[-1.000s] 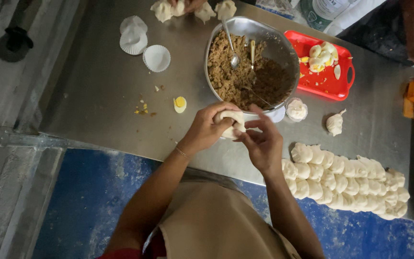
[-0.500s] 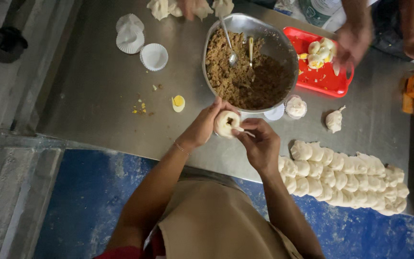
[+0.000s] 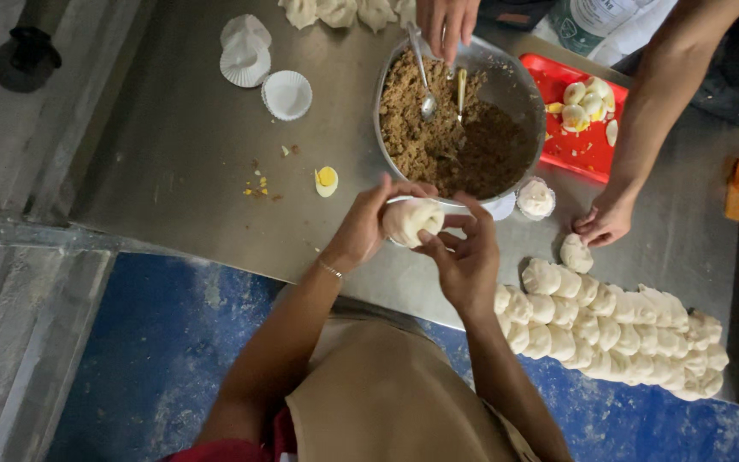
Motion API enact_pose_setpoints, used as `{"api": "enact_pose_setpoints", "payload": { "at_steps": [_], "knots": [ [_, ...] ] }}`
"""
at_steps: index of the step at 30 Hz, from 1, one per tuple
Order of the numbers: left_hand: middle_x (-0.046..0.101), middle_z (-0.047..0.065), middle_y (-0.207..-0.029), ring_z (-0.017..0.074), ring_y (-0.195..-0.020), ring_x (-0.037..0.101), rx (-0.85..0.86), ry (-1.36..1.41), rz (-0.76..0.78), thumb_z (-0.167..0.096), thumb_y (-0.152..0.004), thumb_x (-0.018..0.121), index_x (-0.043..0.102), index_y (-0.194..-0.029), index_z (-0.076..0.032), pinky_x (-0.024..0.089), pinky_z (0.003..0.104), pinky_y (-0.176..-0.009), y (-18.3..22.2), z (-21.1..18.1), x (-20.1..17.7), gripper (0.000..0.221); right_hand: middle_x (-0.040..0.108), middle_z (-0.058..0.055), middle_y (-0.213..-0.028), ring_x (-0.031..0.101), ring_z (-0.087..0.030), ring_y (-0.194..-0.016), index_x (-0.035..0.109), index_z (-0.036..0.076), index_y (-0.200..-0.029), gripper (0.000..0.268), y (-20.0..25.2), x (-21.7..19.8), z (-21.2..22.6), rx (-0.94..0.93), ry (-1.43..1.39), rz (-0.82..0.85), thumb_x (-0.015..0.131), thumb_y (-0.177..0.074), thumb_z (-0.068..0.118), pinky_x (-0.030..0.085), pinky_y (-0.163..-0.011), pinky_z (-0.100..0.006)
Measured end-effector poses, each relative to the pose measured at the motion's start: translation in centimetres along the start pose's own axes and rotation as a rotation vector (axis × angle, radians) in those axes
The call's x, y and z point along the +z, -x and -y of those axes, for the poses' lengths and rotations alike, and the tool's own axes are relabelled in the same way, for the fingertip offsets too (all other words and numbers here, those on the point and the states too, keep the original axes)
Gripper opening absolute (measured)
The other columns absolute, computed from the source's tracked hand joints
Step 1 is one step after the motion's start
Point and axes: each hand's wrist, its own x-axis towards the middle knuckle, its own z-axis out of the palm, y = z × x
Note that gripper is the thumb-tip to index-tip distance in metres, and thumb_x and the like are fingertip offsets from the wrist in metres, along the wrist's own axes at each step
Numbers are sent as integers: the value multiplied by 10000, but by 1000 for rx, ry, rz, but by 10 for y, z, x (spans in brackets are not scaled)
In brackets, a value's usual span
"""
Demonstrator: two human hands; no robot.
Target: The person prepares stuffed dough buns by hand, placing cooked filling and egg pieces into flattened dough circles, pinching the edges together to seal them, and placing the finished items onto a tray.
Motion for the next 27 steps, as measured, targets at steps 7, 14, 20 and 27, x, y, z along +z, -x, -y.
{"api": "enact_pose_setpoints", "payload": {
  "at_steps": [7, 14, 20, 27],
  "knots": [
    [660, 101, -1094, 171, -959, 652, 35, -327, -147, -590, -1091, 349, 594, -1295, -26, 546, 323, -865, 2, 1, 22, 648, 721, -105, -1046, 707, -161, -908, 728, -15, -1040, 239, 4, 0, 17, -359, 733, -44, 876, -860, 40, 595, -777, -295],
    [682, 70, -867, 122, -800, 634, -157, -586, -110, -746, -1038, 138, 689, -966, -15, 527, 270, -753, -14, -3, 10, 918, 722, -57, -1012, 685, -133, -905, 685, 23, -1203, 397, -1, -9, 16, -142, 408, 56, 840, -839, -19, 577, -828, -271],
    [728, 109, -992, 171, -907, 693, -369, -79, -74, -628, -1063, 280, 705, -1066, 0, 577, 333, -843, -8, -23, 17, 758, 671, -75, -1106, 666, -143, -1025, 732, 0, -1069, 246, 0, -15, 14, -249, 364, 73, 812, -849, -74, 585, -891, -293],
    [614, 108, -1014, 164, -907, 601, -37, -429, -19, -588, -1105, 456, 602, -1129, 21, 544, 348, -803, -2, -24, 26, 627, 728, -40, -1007, 679, -107, -863, 775, 10, -996, 233, -7, -18, 26, -128, 576, 138, 873, -793, -50, 577, -757, -265]
  ]
}}
